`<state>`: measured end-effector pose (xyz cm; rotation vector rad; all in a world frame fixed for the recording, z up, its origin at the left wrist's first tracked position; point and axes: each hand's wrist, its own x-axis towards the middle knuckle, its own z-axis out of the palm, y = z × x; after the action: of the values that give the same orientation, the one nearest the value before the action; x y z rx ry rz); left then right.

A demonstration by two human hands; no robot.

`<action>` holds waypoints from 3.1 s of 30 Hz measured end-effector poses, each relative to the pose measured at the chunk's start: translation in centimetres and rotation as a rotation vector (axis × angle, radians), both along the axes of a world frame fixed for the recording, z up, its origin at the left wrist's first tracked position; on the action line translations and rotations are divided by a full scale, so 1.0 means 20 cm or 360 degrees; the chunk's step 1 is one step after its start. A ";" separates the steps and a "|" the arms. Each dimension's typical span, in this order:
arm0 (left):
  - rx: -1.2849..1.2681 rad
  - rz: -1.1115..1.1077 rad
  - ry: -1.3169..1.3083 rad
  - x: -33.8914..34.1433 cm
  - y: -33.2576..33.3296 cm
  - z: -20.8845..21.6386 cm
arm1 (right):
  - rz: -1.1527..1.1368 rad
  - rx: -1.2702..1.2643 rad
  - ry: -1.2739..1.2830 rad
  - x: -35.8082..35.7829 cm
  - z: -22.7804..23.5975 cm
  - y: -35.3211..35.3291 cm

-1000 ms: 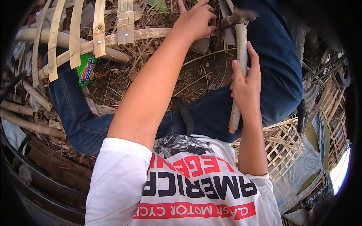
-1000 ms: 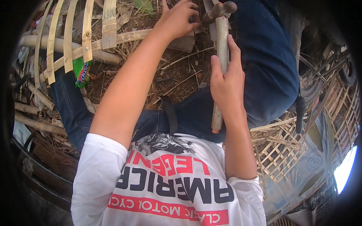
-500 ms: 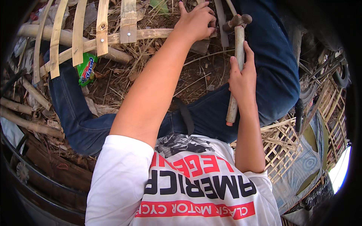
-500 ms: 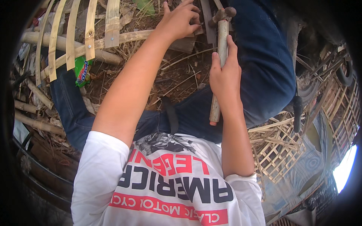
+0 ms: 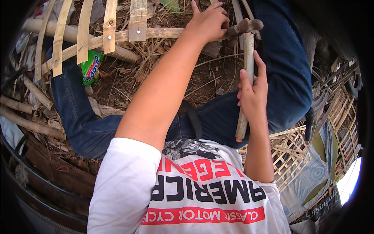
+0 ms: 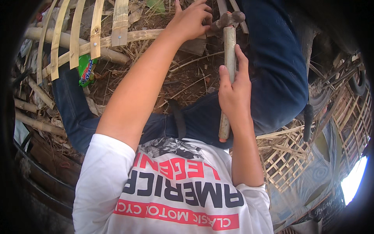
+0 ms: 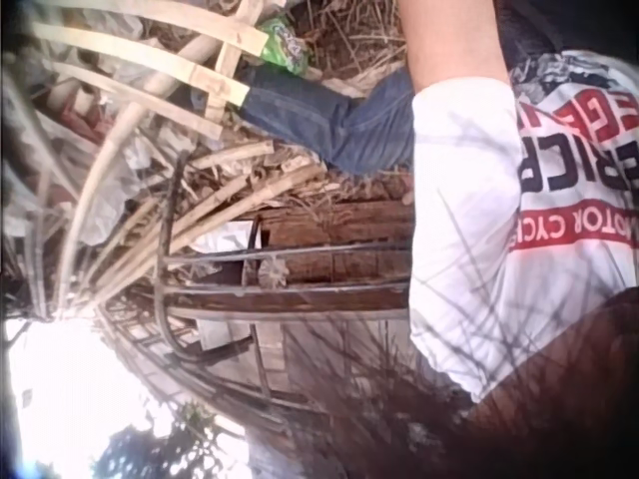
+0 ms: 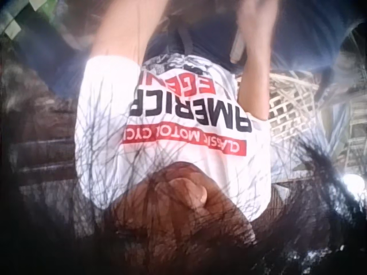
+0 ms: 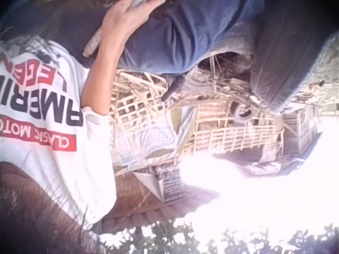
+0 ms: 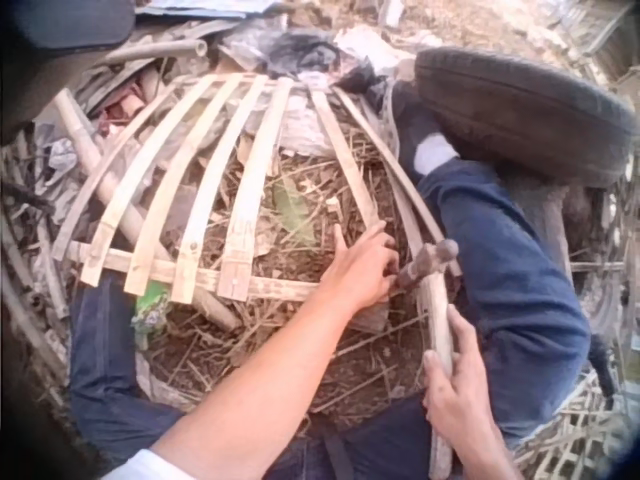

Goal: The person constructs a bamboo frame by hand and with a hammer, positioning small wooden slats across bamboo poles and driving nails through them to secure the lattice.

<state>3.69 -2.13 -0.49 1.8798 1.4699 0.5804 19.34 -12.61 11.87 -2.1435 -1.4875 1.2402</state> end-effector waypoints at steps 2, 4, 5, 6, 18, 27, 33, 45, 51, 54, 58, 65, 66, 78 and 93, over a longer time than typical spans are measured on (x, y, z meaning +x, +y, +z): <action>0.0006 0.0024 0.0014 0.00 0.01 0.00 | 0.0053 0.0084 -0.0018 0.01 -0.02 -0.03; 0.0103 0.0066 0.0227 0.01 -0.01 -0.09 | 0.0015 -0.0046 -0.0062 -0.03 0.02 -0.04; 0.0133 0.0098 0.0206 0.01 -0.01 -0.11 | 0.0076 -0.0004 -0.0099 -0.01 -0.02 -0.05; 0.0083 0.0057 0.0179 0.04 0.00 -0.11 | 0.0120 0.0039 -0.0159 0.02 -0.05 -0.06; -0.0012 0.0045 0.0099 0.03 0.00 -0.08 | -0.0041 0.0123 -0.0094 -0.01 -0.09 0.09; 0.0056 0.0047 0.0144 0.05 0.00 -0.09 | -0.0200 0.0151 0.0177 -0.02 -0.04 0.00; 0.0076 0.0055 0.0143 0.04 0.00 -0.11 | -0.0125 0.0148 0.0212 0.00 -0.09 0.01; 0.0046 0.0052 0.0241 0.05 0.00 -0.10 | -0.0143 0.0104 0.0258 0.01 -0.07 0.03; 0.0171 0.0131 0.0188 0.06 0.00 -0.17 | -0.0144 0.0148 0.0239 -0.01 -0.07 0.02; 0.0134 0.0109 0.0220 0.07 0.01 -0.14 | -0.0100 0.0096 0.0185 0.01 -0.05 0.04; 0.0110 0.0110 0.0289 0.07 -0.01 -0.14 | -0.0125 0.0126 0.0197 0.00 -0.07 0.03; -0.0052 0.0035 -0.0021 -0.02 -0.02 0.03 | -0.0176 0.0150 0.0267 0.01 -0.07 0.04; -0.0034 0.0032 -0.0038 -0.02 -0.02 0.02 | -0.0124 0.0115 0.0207 0.01 -0.06 0.04; 0.0046 0.0072 -0.0037 -0.01 -0.01 -0.03 | -0.0073 0.0164 0.0126 -0.01 -0.06 0.03; 0.0008 0.0048 -0.0052 -0.02 -0.01 -0.01 | -0.0020 0.0052 0.0096 0.03 -0.02 0.07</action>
<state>3.33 -2.29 -0.70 1.8461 1.4796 0.6265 19.84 -11.28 11.43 -2.0730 -1.4578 1.2563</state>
